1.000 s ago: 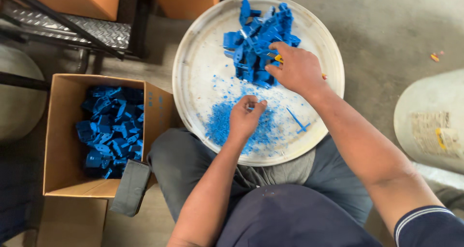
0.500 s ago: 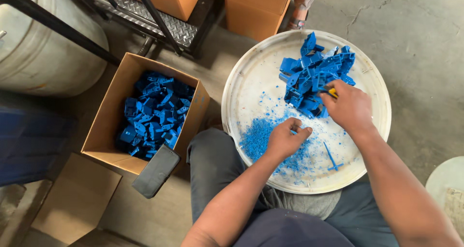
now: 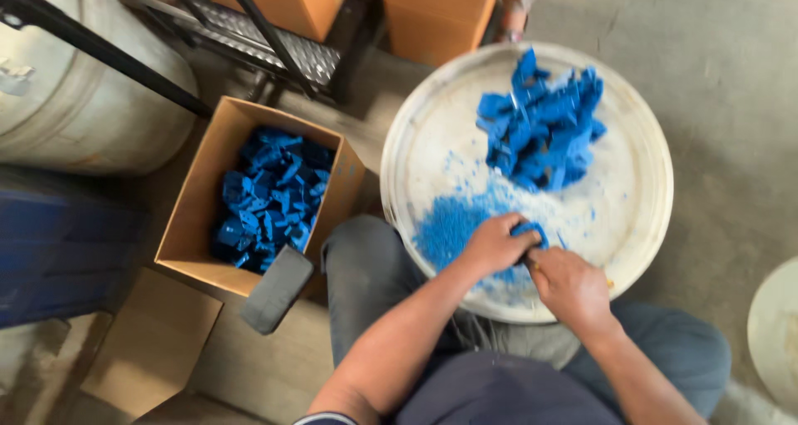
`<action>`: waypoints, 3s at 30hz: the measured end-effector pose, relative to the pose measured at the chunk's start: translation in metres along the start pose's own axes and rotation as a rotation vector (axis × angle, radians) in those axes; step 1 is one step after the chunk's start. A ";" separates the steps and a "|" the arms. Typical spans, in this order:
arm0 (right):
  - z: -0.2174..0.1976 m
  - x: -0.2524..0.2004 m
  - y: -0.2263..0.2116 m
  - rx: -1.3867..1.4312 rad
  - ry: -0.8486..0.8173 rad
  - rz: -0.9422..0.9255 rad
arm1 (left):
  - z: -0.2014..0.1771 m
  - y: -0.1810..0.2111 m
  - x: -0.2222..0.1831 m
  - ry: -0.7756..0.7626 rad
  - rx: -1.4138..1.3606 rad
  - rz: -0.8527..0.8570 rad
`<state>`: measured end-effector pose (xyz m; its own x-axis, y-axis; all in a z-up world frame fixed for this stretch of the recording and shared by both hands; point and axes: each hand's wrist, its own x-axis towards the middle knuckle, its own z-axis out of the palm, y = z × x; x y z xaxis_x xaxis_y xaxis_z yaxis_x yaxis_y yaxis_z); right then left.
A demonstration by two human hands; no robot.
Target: The person uses a utility knife to trim excess material from blue plastic parts, one item at a time, over a bucket lid filled with plastic shavings.
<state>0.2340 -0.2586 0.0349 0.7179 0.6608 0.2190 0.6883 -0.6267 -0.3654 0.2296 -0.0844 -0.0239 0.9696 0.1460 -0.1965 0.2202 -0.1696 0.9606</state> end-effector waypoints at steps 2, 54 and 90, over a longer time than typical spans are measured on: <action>-0.003 0.001 -0.004 0.004 -0.010 0.035 | 0.005 -0.010 0.003 0.053 0.101 0.148; -0.015 0.020 -0.006 0.373 0.141 0.257 | -0.019 0.015 -0.006 0.146 -0.132 0.202; -0.032 0.040 -0.038 0.132 -0.135 0.119 | -0.014 0.005 -0.001 0.115 -0.642 0.123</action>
<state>0.2401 -0.2215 0.0863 0.7665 0.6405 0.0471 0.5738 -0.6500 -0.4983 0.2285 -0.0720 -0.0159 0.9583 0.2715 -0.0895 -0.0336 0.4179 0.9079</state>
